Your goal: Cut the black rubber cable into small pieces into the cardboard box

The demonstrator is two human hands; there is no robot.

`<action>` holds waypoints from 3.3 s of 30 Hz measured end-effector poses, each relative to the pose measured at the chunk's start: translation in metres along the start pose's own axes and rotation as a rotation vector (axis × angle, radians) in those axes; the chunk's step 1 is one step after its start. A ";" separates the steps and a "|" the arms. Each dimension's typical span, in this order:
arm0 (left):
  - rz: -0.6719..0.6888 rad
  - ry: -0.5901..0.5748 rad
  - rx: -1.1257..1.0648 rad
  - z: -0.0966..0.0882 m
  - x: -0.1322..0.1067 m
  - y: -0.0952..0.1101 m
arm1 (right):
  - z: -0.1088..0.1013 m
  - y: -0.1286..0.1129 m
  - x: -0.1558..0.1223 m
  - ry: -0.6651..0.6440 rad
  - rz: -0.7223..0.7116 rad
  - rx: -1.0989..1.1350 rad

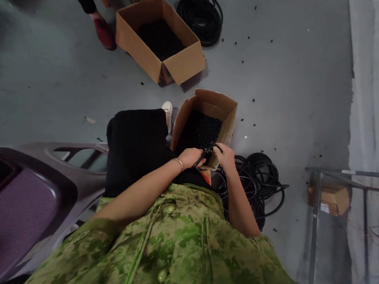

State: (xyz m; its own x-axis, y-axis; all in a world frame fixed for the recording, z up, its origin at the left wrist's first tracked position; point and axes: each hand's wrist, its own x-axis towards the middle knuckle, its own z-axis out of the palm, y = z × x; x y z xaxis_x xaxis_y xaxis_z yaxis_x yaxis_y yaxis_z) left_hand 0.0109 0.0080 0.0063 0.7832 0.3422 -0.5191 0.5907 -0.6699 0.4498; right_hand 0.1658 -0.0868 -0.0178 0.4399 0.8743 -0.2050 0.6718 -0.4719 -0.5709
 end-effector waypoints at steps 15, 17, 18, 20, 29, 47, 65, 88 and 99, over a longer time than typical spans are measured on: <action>-0.003 0.070 0.017 0.005 0.001 -0.001 | 0.014 0.005 -0.002 0.016 -0.051 0.142; 0.005 0.091 0.013 0.005 0.001 -0.001 | 0.015 0.008 0.001 0.023 -0.068 0.144; 0.007 0.101 0.013 0.004 0.001 0.000 | 0.014 0.008 0.002 0.023 -0.080 0.137; 0.001 0.115 0.016 0.004 0.001 0.001 | 0.012 0.009 0.006 0.023 -0.110 0.115; -0.052 0.209 0.039 0.003 0.001 0.006 | -0.008 0.000 0.019 0.048 -0.222 0.026; -0.112 0.233 -0.069 0.005 0.004 0.001 | -0.008 -0.021 0.016 0.012 -0.231 -0.228; -0.066 0.095 -0.798 0.006 0.009 -0.003 | -0.009 -0.014 0.017 0.026 -0.223 -0.191; -0.211 0.339 -0.691 0.005 0.012 -0.011 | -0.011 -0.011 0.020 0.119 -0.181 -0.059; -0.102 0.152 -0.708 0.011 0.016 -0.012 | 0.000 -0.010 0.012 0.119 -0.156 -0.144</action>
State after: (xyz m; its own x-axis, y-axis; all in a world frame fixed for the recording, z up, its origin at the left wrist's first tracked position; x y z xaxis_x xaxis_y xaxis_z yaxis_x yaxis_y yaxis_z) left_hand 0.0140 0.0149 -0.0153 0.7054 0.5023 -0.5001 0.6056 -0.0605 0.7935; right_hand 0.1639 -0.0719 -0.0147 0.3855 0.9224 -0.0229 0.8117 -0.3509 -0.4670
